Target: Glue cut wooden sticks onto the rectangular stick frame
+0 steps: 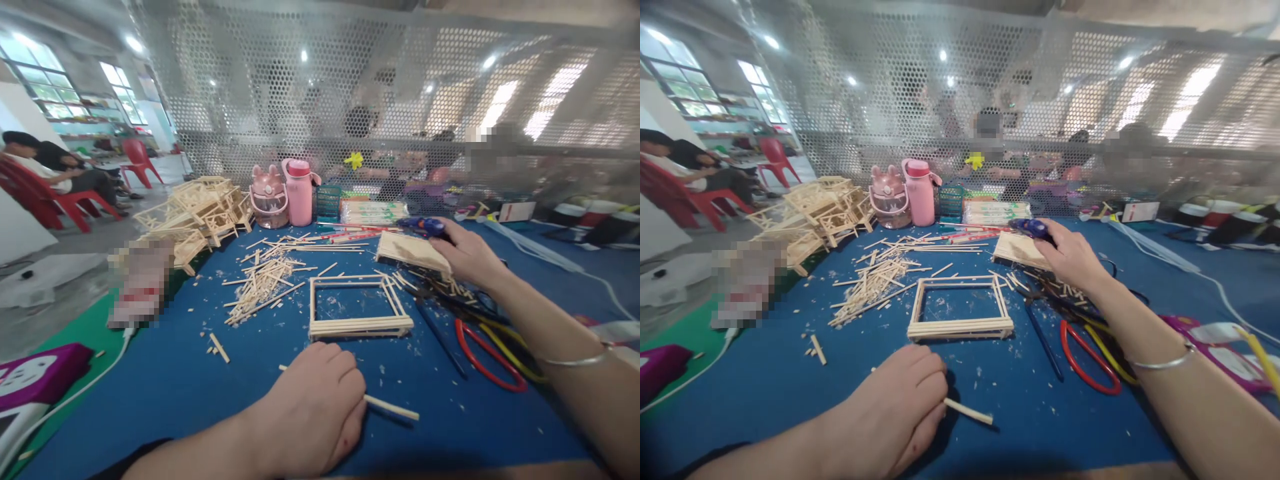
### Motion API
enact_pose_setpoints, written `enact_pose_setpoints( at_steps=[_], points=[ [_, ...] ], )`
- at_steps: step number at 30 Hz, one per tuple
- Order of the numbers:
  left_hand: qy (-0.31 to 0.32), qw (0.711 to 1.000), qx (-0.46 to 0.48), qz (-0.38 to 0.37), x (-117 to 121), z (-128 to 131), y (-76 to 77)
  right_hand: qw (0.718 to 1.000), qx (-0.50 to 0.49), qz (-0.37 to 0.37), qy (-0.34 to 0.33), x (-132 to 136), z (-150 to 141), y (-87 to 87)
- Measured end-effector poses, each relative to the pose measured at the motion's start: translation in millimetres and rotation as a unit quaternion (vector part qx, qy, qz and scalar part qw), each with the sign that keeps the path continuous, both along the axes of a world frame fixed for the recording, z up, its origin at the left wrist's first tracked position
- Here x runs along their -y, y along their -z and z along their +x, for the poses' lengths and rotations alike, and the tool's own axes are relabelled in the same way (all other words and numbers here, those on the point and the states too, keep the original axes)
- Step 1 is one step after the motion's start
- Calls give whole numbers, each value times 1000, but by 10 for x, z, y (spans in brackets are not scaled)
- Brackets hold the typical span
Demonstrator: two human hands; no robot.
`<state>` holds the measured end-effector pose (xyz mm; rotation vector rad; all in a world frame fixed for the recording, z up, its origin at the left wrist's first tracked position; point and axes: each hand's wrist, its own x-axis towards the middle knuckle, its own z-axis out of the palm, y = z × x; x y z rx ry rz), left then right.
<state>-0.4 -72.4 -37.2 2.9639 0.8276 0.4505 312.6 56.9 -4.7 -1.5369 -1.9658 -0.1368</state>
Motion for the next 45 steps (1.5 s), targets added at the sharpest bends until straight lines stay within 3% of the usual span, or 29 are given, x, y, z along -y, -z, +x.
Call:
enact_pose_setpoints(
  at_steps=[3, 6, 9, 12, 16, 24, 39, 45],
  points=[
    [-15, 1000, 11, 16, 4, 1, 18, 992, 111, -5, 54, -71, 182, 203],
    [-29, 997, 57, 34, -100, 37, -25, 981, 175, -61, 53, -132, 216, 355],
    [-57, 994, 88, 38, -325, 152, -167, 978, 178, -80, 77, -136, 192, 397],
    [-83, 994, 71, -14, -570, 314, -313, 983, 148, -17, 110, -55, 183, 375],
    [-120, 988, 26, -90, -748, 472, -348, 991, 110, 34, 63, 78, 184, 347],
    [-125, 977, 7, -173, -773, 576, -242, 996, 74, 52, -21, 217, 56, 251],
    [-155, 965, -27, -208, -761, 624, -300, 991, 85, 58, -82, 314, -57, 239],
    [-149, 966, -46, -204, -742, 644, -305, 983, 62, 115, -132, 389, -110, 183]
  ],
)
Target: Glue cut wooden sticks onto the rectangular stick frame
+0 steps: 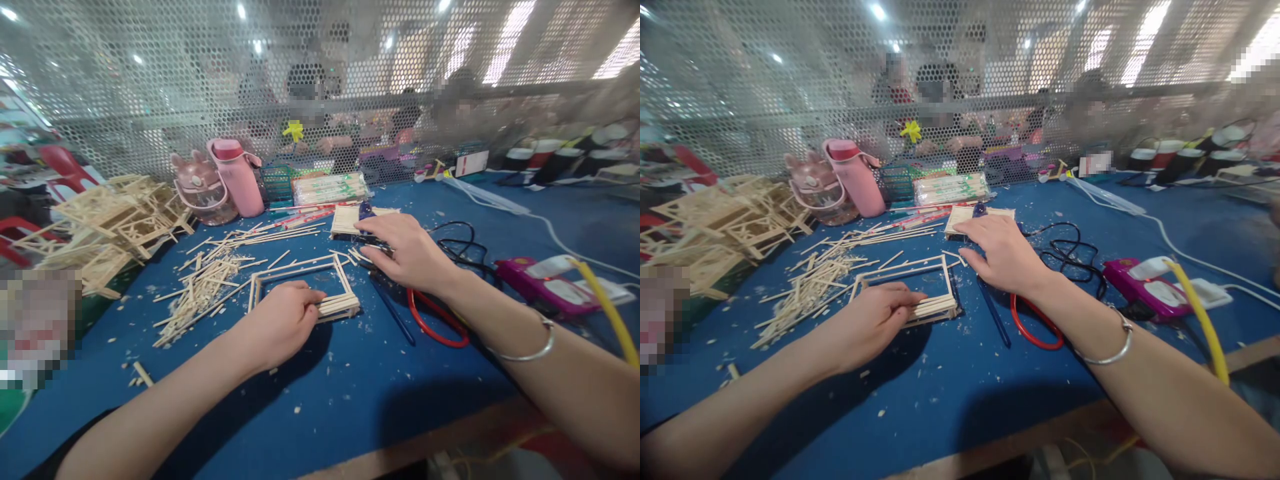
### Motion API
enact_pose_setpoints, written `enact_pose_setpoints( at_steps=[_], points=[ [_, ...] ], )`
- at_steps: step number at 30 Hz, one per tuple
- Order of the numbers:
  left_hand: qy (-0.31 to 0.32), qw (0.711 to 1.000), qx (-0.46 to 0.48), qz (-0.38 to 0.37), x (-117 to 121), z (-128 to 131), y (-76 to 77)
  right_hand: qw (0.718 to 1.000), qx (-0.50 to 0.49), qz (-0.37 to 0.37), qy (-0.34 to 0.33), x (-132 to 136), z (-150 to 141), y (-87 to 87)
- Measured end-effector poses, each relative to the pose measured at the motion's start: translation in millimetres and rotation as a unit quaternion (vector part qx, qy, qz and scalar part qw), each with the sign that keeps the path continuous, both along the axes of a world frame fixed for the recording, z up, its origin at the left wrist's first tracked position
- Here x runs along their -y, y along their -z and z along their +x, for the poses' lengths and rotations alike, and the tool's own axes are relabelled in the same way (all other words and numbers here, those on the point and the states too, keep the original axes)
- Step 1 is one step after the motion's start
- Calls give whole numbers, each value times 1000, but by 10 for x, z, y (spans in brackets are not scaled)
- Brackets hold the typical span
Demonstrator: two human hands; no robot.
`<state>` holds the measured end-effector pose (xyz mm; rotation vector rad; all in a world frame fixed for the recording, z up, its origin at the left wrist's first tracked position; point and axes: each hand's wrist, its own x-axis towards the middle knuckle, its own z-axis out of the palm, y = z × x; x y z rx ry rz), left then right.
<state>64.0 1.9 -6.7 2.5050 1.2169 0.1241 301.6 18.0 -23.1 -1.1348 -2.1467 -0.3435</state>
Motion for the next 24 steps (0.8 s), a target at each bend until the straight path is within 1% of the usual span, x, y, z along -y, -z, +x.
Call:
enact_pose_setpoints(
  at_steps=[4, 6, 7, 8, 10, 12, 14, 15, 16, 17, 19, 21, 22, 23, 24],
  points=[
    [37, 999, -15, 18, 11, 15, -4, 999, -13, 25, -37, 80, -96, -45],
    [43, 998, -10, 45, 12, -27, -60, 998, -9, 20, -52, 111, -135, -54],
    [31, 997, 2, 66, 8, -73, -108, 998, -7, 16, -59, 124, -149, -56],
    [5, 996, 23, 91, 0, -139, -163, 998, -6, 13, -67, 138, -160, -56],
    [-80, 983, 95, 136, -26, -324, -271, 997, -4, 3, -79, 171, -182, -51],
    [-176, 953, 176, 171, -63, -554, -317, 996, 1, -12, -91, 221, -227, -35],
    [-244, 923, 225, 196, -99, -784, -259, 993, 15, -30, -115, 293, -320, -7],
    [-266, 915, 233, 193, -116, -884, -192, 990, 26, -39, -130, 338, -388, 11],
    [-281, 913, 238, 173, -131, -968, -110, 988, 39, -47, -145, 386, -469, 30],
    [-292, 915, 244, 133, -144, -1034, -19, 985, 55, -54, -155, 435, -560, 48],
    [-293, 918, 268, 12, -165, -1111, 151, 980, 88, -68, -162, 516, -754, 82],
    [-272, 910, 296, -100, -175, -1127, 266, 976, 117, -82, -163, 555, -933, 107],
    [-261, 905, 307, -134, -176, -1121, 299, 975, 125, -89, -163, 557, -1007, 118],
    [-251, 904, 312, -149, -175, -1111, 317, 973, 131, -98, -162, 548, -1067, 128],
    [-241, 908, 311, -146, -173, -1099, 325, 972, 134, -109, -158, 532, -1113, 138]
  ],
)
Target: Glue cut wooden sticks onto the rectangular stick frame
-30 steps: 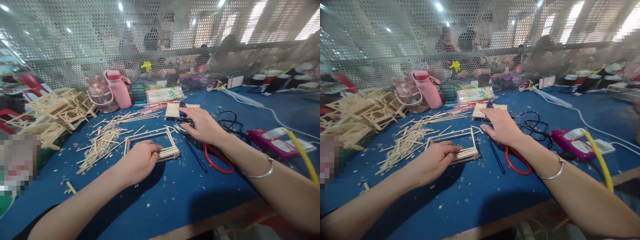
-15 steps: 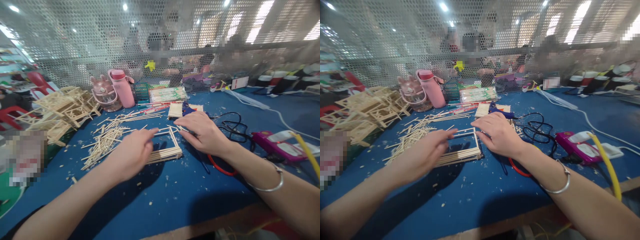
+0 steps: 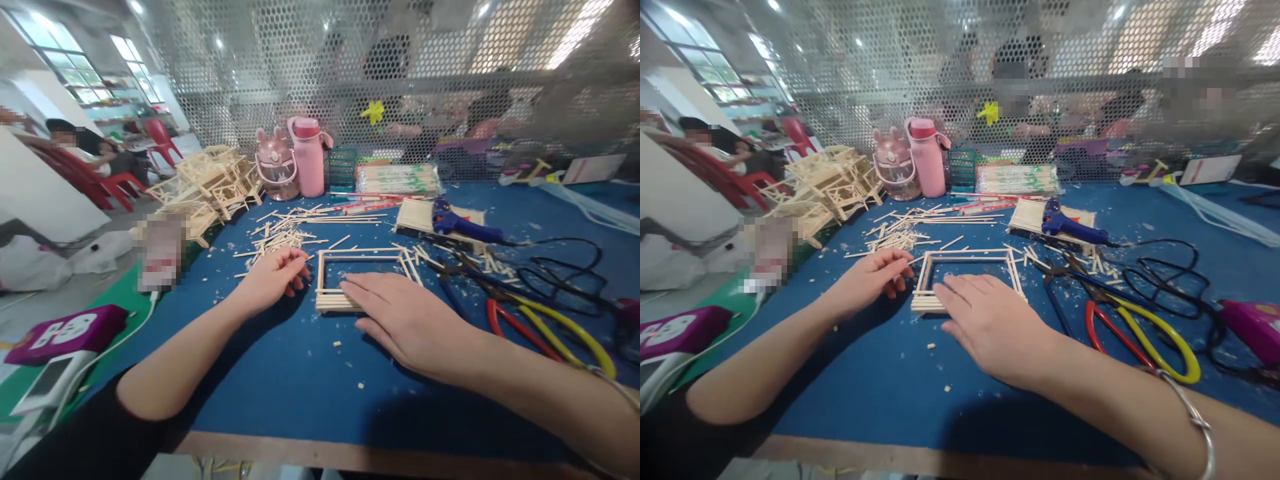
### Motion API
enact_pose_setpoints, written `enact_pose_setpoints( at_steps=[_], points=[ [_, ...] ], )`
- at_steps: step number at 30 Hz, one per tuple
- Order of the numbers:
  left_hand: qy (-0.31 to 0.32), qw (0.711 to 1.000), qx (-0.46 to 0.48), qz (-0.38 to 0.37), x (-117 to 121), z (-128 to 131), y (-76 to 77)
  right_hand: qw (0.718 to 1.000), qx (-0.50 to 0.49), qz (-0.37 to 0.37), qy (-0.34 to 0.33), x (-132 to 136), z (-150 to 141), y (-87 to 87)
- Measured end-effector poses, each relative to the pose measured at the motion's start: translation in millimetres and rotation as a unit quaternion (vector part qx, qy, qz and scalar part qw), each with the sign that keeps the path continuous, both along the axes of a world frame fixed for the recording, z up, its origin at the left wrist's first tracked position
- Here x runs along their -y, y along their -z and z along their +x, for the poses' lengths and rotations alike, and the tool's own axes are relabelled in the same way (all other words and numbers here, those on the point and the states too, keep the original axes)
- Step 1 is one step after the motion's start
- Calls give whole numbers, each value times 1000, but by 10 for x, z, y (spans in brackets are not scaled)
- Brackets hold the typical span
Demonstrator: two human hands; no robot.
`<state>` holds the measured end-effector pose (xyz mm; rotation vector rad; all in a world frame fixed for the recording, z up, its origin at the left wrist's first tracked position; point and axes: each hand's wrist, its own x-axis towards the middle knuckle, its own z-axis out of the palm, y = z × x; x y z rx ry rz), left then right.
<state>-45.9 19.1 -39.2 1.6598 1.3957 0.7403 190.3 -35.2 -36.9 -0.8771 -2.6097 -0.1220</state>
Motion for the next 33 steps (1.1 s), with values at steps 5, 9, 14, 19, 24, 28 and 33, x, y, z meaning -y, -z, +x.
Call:
enact_pose_setpoints(
  at_steps=[5, 9, 14, 19, 24, 28, 33],
  points=[
    [52, 982, -123, 133, -9, 29, 1, 999, 15, -35, 22, -83, -78, 60],
    [94, 959, -178, 200, -42, 13, 28, 998, 18, -53, 24, -95, -72, 75],
    [102, 948, -205, 220, -51, 0, 36, 997, 10, -66, 27, -94, -53, 67],
    [94, 950, -209, 211, -46, 3, 31, 998, -16, -59, 23, -103, -30, 86],
    [91, 950, -211, 210, -43, 12, 33, 998, -18, -65, 17, -109, -18, 100],
    [93, 951, -211, 208, -26, 25, 25, 996, -29, -77, 30, -94, -21, 78],
    [94, 952, -214, 198, -10, 41, 12, 995, -32, -90, 38, -80, -23, 41]
  ],
)
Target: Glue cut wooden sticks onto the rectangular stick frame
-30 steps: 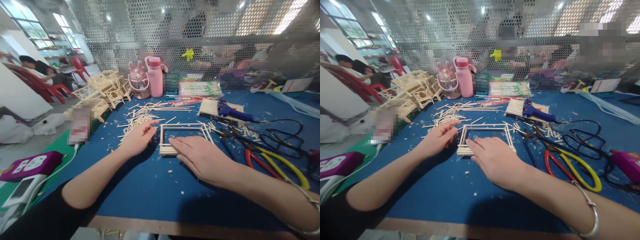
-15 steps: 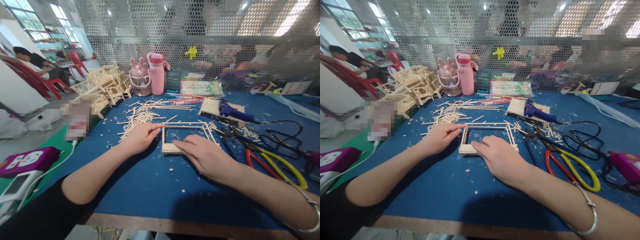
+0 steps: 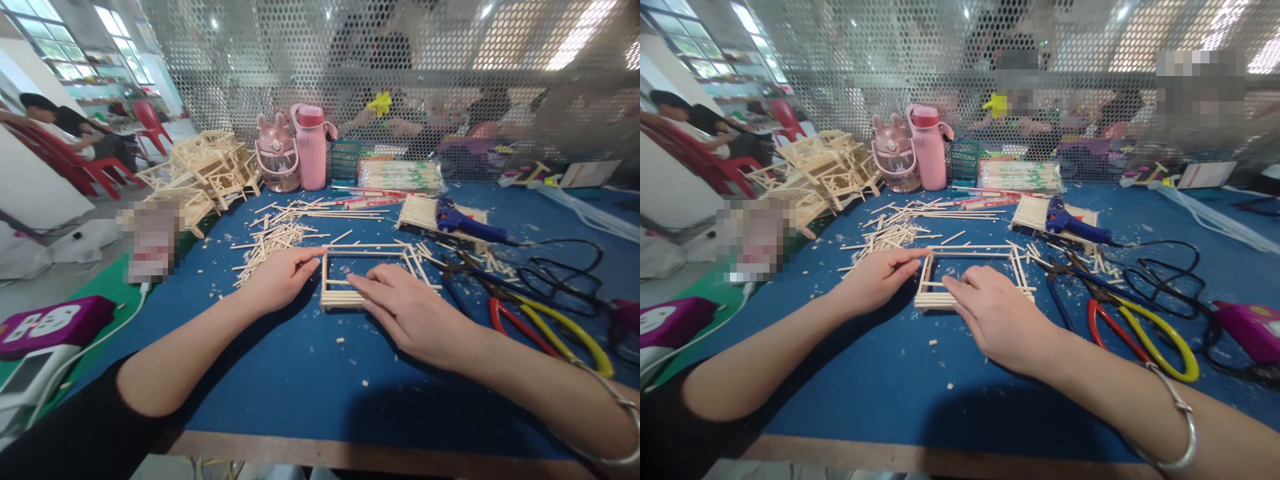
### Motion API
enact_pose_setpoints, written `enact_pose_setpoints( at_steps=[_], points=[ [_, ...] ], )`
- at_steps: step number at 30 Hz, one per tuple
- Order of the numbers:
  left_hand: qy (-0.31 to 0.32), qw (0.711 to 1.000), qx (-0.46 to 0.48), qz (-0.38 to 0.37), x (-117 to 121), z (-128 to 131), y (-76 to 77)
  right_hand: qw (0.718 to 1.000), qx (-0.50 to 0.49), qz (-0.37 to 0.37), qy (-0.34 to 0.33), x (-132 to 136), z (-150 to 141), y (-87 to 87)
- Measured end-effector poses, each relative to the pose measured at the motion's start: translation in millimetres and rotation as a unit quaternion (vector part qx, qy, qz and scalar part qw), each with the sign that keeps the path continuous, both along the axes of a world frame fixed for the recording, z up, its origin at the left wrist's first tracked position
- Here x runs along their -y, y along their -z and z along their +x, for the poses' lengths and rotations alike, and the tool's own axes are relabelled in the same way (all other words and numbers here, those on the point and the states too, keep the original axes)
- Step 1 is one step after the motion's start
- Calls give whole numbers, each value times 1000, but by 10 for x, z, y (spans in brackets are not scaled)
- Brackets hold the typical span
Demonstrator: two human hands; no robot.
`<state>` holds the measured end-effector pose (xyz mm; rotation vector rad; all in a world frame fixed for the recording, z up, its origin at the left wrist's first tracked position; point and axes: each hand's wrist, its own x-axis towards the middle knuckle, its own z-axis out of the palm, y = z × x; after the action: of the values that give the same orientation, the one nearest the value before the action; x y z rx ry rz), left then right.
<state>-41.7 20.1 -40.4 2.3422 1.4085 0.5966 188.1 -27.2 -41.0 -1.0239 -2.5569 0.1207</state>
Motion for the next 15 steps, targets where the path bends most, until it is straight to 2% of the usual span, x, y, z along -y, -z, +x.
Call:
enact_pose_setpoints(
  at_steps=[10, 15],
  points=[
    [-2, 1000, -4, -1, 4, -5, 1, 998, 46, 19, -29, -23, 4, 34],
    [1, 1000, -3, 4, 7, -2, -2, 999, 34, 10, -33, -39, -14, 48]
  ],
)
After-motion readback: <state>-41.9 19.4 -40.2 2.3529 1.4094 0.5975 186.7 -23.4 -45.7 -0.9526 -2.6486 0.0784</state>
